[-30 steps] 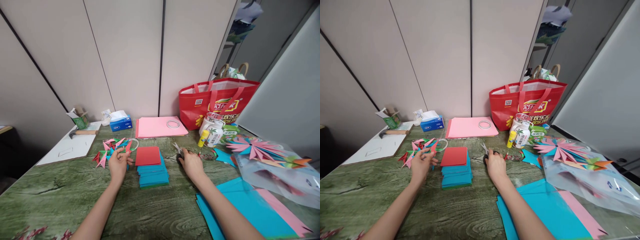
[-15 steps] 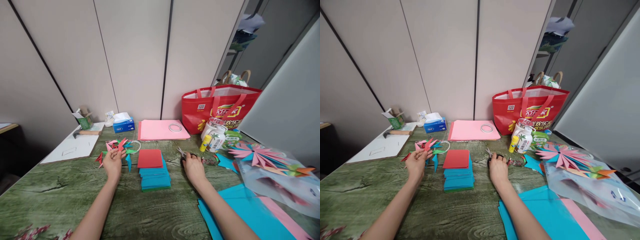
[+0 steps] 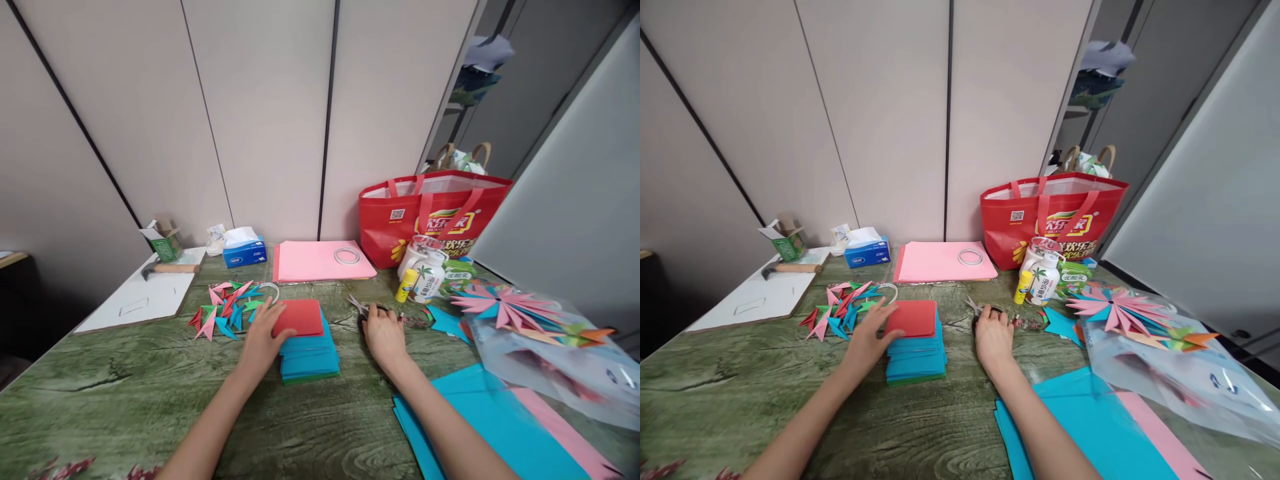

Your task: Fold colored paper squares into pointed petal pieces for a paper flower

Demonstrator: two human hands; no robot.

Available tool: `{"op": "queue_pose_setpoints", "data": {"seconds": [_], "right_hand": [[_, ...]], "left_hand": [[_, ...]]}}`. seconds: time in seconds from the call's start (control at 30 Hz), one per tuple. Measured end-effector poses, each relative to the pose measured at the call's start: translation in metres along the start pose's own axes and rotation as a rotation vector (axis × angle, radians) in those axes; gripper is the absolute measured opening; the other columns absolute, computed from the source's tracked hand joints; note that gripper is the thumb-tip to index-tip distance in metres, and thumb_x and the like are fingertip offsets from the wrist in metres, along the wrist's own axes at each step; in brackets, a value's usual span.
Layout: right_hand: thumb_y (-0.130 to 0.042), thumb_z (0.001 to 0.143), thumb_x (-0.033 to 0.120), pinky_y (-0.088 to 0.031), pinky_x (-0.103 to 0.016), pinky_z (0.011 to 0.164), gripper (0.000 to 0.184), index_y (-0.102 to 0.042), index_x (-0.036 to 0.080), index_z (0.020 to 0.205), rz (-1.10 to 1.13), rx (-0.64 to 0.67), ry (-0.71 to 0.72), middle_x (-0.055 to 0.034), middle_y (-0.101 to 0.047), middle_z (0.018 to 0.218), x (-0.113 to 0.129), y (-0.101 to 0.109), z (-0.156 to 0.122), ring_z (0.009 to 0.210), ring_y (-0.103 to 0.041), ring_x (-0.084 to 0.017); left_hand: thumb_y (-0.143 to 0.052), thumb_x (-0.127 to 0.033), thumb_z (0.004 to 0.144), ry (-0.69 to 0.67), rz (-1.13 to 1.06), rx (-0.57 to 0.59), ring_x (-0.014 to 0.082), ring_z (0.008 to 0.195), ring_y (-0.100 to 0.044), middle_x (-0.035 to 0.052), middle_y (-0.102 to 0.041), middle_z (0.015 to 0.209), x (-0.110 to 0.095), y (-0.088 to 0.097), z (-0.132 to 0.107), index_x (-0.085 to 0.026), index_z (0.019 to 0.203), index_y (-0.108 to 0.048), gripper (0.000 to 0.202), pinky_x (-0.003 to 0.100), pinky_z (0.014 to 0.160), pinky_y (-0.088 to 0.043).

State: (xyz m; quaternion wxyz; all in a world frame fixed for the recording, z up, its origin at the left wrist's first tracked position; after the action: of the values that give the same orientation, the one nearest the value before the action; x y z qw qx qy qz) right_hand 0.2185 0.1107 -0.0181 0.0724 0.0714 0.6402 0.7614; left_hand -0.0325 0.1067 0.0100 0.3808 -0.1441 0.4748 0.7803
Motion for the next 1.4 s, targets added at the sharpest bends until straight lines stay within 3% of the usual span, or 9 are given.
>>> {"op": "queue_pose_setpoints", "data": {"seconds": [0.17, 0.5, 0.7, 0.8, 0.9, 1.0, 1.17, 1.27, 1.4], "right_hand": [[-0.042, 0.084, 0.022, -0.037, -0.037, 0.075, 0.038, -0.048, 0.008, 0.119, 0.018, 0.036, -0.018, -0.0186, -0.061, 0.101, -0.003, 0.001, 0.001, 0.098, -0.049, -0.029], [-0.045, 0.084, 0.028, -0.04, -0.027, 0.063, 0.027, -0.06, 0.018, 0.104, 0.05, 0.049, 0.045, -0.0121, -0.057, 0.095, 0.006, 0.006, -0.005, 0.08, -0.058, -0.021], [-0.047, 0.083, 0.027, -0.04, -0.029, 0.065, 0.023, -0.066, 0.016, 0.09, 0.105, -0.067, 0.055, -0.0127, -0.059, 0.088, 0.004, 0.008, -0.004, 0.095, -0.047, -0.028], [-0.046, 0.083, 0.024, -0.041, -0.03, 0.07, 0.024, -0.064, 0.018, 0.097, 0.304, -0.15, 0.094, -0.0115, -0.06, 0.095, 0.006, 0.013, -0.006, 0.097, -0.045, -0.026], [-0.045, 0.084, 0.024, -0.042, -0.03, 0.073, 0.026, -0.062, 0.019, 0.103, 0.707, -0.141, 0.359, -0.0078, -0.062, 0.089, 0.026, 0.019, -0.015, 0.085, -0.052, -0.02], [-0.054, 0.079, 0.029, -0.044, -0.024, 0.059, 0.033, -0.058, 0.02, 0.111, 1.028, -0.025, 0.567, -0.0033, -0.06, 0.076, 0.048, 0.02, -0.029, 0.065, -0.053, -0.014], [-0.059, 0.074, 0.033, -0.04, -0.019, 0.045, 0.027, -0.065, 0.018, 0.096, 1.285, 0.134, 0.524, 0.0003, -0.058, 0.062, 0.062, 0.011, -0.038, 0.047, -0.049, -0.009], [-0.064, 0.07, 0.033, -0.043, -0.021, 0.048, 0.02, -0.069, 0.018, 0.082, 1.427, 0.101, 0.461, -0.004, -0.062, 0.077, 0.061, 0.015, -0.035, 0.057, -0.055, -0.012], [-0.067, 0.066, 0.031, -0.049, -0.026, 0.062, 0.017, -0.069, 0.018, 0.077, 1.661, 0.003, 0.366, -0.0079, -0.06, 0.098, 0.056, 0.032, -0.027, 0.08, -0.059, -0.017]], "left_hand": [[-0.068, -0.029, 0.065, 0.039, 0.082, 0.194, 0.0305, 0.118, -0.043, 0.0111, -0.06, 0.117, 0.012, -0.023, -0.009, -0.021, 0.105, -0.062, 0.041, 0.047, 0.094, -0.036], [-0.055, -0.022, 0.075, -0.119, 0.007, 0.174, 0.0224, 0.081, -0.065, 0.0039, -0.071, 0.082, -0.004, -0.018, -0.004, -0.025, 0.076, -0.068, 0.014, 0.037, 0.083, -0.046], [-0.045, -0.018, 0.08, -0.169, 0.034, 0.095, 0.0238, 0.084, -0.063, 0.0092, -0.069, 0.087, -0.01, -0.012, -0.006, -0.02, 0.087, -0.065, 0.021, 0.039, 0.079, -0.047], [-0.048, -0.017, 0.078, -0.201, 0.045, 0.065, 0.0238, 0.086, -0.063, 0.0089, -0.07, 0.086, -0.01, -0.011, -0.007, -0.02, 0.084, -0.065, 0.019, 0.043, 0.085, -0.044], [-0.05, -0.016, 0.077, -0.231, 0.059, 0.045, 0.0233, 0.085, -0.064, 0.0074, -0.071, 0.086, -0.012, -0.01, -0.006, -0.022, 0.075, -0.066, 0.017, 0.046, 0.088, -0.043], [-0.052, -0.017, 0.076, -0.266, 0.07, 0.029, 0.023, 0.089, -0.063, 0.0074, -0.071, 0.089, -0.018, -0.008, -0.007, -0.022, 0.073, -0.066, 0.015, 0.045, 0.087, -0.044], [-0.05, -0.016, 0.08, -0.422, 0.032, 0.079, 0.0222, 0.102, -0.058, 0.0069, -0.069, 0.099, -0.036, -0.007, -0.014, -0.022, 0.08, -0.065, 0.015, 0.045, 0.091, -0.041], [-0.056, -0.021, 0.077, -0.328, -0.076, 0.018, 0.0236, 0.113, -0.049, 0.0075, -0.061, 0.114, -0.037, 0.0, -0.01, -0.024, 0.094, -0.063, 0.019, 0.046, 0.096, -0.036], [-0.074, -0.03, 0.057, 0.08, -0.403, -0.162, 0.0285, 0.124, -0.035, 0.0122, -0.038, 0.136, -0.014, 0.009, -0.002, -0.027, 0.129, -0.034, 0.082, 0.044, 0.094, -0.039]]}}
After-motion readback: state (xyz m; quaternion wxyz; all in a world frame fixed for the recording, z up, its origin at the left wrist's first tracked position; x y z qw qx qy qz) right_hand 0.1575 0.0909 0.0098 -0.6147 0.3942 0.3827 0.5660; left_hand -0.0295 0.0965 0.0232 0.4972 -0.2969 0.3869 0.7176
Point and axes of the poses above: each hand's wrist, its own z-axis towards the middle knuckle, its own y-axis out of the back of the hand, x = y × z, the point moved 6 cm from there along z, towards the middle knuckle
